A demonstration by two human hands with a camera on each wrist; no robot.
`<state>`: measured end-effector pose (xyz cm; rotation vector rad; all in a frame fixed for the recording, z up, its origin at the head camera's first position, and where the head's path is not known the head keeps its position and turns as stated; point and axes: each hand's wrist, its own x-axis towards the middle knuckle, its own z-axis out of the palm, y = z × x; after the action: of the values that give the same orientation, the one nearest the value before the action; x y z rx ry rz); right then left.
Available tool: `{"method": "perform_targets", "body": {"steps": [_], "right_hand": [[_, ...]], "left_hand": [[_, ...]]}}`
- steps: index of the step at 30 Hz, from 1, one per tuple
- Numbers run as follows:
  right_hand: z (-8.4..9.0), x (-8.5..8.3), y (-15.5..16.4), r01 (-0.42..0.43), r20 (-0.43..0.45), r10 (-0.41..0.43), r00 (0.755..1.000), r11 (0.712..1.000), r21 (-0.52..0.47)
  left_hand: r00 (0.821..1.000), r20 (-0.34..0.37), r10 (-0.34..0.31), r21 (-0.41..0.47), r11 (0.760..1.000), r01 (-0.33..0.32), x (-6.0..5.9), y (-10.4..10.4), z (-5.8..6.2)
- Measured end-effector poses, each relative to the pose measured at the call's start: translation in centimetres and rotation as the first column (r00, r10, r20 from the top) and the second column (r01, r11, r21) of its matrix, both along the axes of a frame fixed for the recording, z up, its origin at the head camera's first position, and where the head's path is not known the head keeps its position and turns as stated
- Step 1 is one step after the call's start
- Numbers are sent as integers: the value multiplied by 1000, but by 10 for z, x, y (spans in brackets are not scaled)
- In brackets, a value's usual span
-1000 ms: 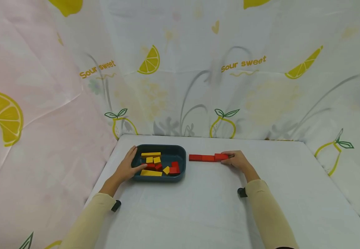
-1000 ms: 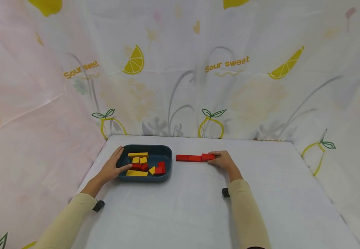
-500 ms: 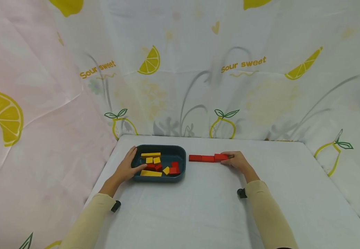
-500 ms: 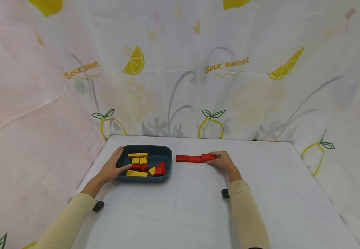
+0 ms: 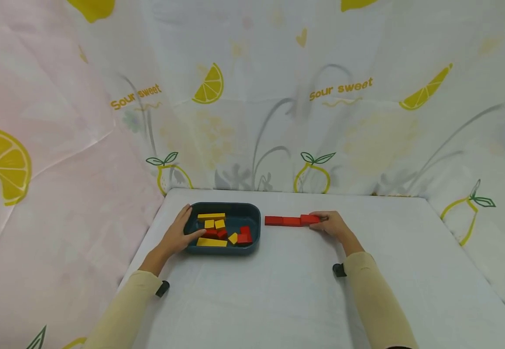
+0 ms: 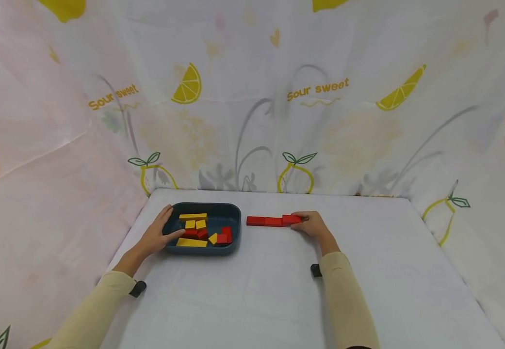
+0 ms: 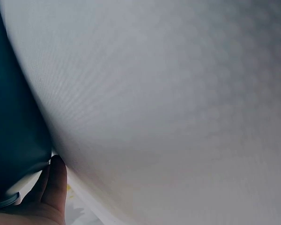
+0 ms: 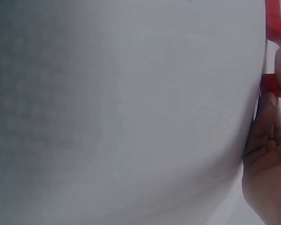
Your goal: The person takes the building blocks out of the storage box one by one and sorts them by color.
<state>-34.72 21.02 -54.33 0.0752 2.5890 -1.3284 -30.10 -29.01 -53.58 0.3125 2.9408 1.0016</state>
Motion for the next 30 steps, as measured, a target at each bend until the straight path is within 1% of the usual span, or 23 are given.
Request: {"method": "perform_targets", "body": {"steps": [6,13,20,26,30], "right_hand": [[4,-4,-1,-7,-7,7,1000,1000,-8],[3,0,-1,25,32,-25,999,1000,-7],[1,1,1,-24,37,24,999,1000,6],[1,3,2,-17,33,17,999,1000,-3],[0,2,2,-22,15,22,1000,1000,2]], "left_hand": [[1000,-3,1,3,1000,-1,-4,-2,2],[1000,3,0,6,1000,0,-2,-1,0],[1000,22,7,2,1000,-7,2,0,0],[1000,18,2,6,1000,-2,2,1,0],[1000,13,3,12,1000,-3,1,1,2]]}}
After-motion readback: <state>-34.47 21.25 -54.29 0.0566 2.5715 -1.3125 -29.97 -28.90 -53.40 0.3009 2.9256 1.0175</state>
